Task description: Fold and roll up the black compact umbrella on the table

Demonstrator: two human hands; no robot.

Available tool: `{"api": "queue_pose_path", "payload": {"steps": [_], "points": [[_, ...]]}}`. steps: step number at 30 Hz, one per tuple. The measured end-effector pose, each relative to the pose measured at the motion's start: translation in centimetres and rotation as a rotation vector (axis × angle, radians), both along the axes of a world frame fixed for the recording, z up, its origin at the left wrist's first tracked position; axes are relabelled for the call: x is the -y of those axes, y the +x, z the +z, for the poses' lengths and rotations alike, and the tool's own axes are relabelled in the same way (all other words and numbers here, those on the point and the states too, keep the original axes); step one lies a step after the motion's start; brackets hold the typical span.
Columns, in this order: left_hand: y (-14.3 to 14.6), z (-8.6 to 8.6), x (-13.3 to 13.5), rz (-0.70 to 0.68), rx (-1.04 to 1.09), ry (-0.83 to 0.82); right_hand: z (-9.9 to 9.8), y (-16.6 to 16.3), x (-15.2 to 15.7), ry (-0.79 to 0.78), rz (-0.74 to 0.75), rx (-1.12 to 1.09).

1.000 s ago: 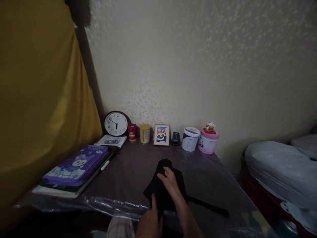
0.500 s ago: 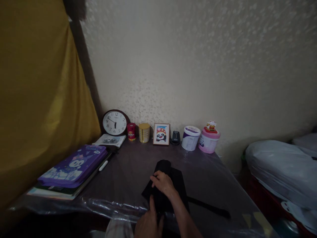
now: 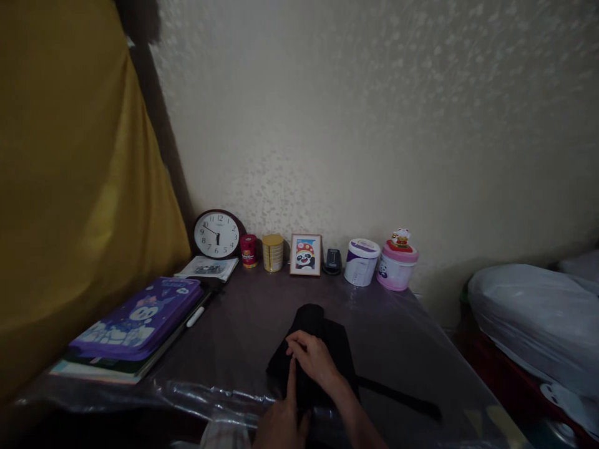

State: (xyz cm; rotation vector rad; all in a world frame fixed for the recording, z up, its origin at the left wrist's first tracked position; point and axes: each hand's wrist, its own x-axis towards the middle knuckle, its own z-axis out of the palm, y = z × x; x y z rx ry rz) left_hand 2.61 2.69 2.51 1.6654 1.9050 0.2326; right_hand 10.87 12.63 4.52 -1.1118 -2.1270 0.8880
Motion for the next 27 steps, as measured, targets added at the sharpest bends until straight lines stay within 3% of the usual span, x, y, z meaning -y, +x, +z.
{"api": "queue_pose_path", "payload": {"steps": [3,7,14,19,22,27], "points": [[0.1,0.0,-0.1,-0.012,-0.008,-0.038,-0.7,1.6,1.1,0.161,-0.006,-0.099],[0.1,-0.5,-0.5,0.0,-0.02,-0.09,-1.9,3.0,0.4,0.275,0.047,-0.024],[0.0,-1.1,-1.0,0.014,-0.016,-0.15,-3.2,2.6,-6.7,0.35,0.067,0.11],[-0.1,-1.7,-1.1,0.033,-0.028,-0.136,-3.1,1.8,-10.4,0.343,-0.081,0.256],[0.0,-1.9,-1.2,0.043,-0.022,-0.149,-2.7,1.1,-9.7,0.4,-0.152,0.271],[0.1,-1.5,-0.9,0.037,-0.024,-0.123,-1.7,0.0,-3.8,0.321,0.054,0.221]]}}
